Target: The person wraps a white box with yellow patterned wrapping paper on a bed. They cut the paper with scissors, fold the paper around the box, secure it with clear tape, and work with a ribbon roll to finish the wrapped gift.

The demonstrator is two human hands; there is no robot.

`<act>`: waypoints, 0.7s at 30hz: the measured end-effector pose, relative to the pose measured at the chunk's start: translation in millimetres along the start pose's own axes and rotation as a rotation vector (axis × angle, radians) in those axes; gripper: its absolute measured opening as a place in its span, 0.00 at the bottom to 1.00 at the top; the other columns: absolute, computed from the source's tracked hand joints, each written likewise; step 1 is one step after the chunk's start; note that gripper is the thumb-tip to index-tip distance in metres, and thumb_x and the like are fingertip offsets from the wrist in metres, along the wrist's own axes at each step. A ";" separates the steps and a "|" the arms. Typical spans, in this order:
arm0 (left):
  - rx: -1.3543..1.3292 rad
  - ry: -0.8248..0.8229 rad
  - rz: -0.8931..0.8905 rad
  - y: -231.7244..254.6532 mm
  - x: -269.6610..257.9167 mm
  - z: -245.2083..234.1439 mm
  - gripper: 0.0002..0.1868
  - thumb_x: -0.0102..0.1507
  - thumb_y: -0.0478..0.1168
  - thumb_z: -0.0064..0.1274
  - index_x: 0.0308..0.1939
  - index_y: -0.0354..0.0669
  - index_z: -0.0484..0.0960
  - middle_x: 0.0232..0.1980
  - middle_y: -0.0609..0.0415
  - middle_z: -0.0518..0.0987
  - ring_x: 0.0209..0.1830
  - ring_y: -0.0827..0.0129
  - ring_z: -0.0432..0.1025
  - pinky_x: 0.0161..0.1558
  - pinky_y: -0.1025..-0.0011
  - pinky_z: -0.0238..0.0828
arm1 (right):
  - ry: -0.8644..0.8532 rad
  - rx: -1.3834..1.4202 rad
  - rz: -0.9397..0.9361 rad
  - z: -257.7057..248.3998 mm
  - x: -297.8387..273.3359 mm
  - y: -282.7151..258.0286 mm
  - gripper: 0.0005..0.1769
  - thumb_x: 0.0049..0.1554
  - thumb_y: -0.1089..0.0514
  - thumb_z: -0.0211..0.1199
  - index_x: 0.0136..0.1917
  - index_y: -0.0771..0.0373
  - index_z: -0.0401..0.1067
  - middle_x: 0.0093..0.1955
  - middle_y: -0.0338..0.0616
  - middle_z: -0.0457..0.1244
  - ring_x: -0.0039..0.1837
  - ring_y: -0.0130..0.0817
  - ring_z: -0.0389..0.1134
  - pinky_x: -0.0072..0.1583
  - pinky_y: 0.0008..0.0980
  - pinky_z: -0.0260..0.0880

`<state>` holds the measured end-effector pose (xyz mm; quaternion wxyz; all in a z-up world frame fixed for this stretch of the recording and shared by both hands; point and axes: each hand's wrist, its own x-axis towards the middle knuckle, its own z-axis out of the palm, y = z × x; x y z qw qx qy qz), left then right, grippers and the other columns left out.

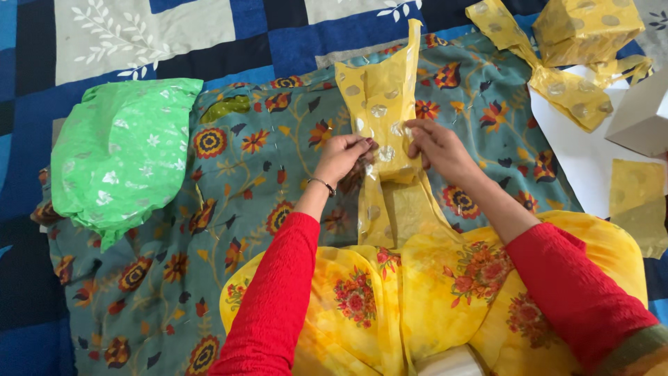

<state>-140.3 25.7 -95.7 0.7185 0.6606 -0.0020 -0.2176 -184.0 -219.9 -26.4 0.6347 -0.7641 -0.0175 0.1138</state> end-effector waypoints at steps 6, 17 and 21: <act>0.176 0.057 0.022 9.0 -4.2 7.2 0.12 0.67 0.40 0.54 0.47 0.36 0.88 0.30 0.61 0.83 0.19 0.84 0.64 0.21 0.81 0.57 | 0.102 -0.434 -0.245 7.7 -3.4 -5.6 0.16 0.56 0.58 0.68 0.57 0.62 0.78 0.39 0.44 0.64 0.41 0.34 0.63 0.45 0.34 0.65; 0.519 0.120 0.200 28.8 -16.6 17.3 0.12 0.64 0.42 0.56 0.42 0.37 0.88 0.31 0.54 0.85 0.30 0.75 0.78 0.36 0.73 0.72 | 0.030 -0.736 -0.592 10.6 -5.3 -28.5 0.17 0.59 0.59 0.65 0.60 0.67 0.70 0.56 0.51 0.68 0.61 0.53 0.68 0.61 0.46 0.69; 0.530 0.094 0.182 30.6 -15.6 18.0 0.12 0.64 0.42 0.56 0.42 0.38 0.88 0.32 0.52 0.86 0.32 0.72 0.79 0.37 0.71 0.73 | -0.096 -0.691 -0.467 14.4 -18.2 -35.2 0.19 0.63 0.60 0.56 0.65 0.69 0.62 0.60 0.57 0.66 0.63 0.55 0.67 0.62 0.47 0.68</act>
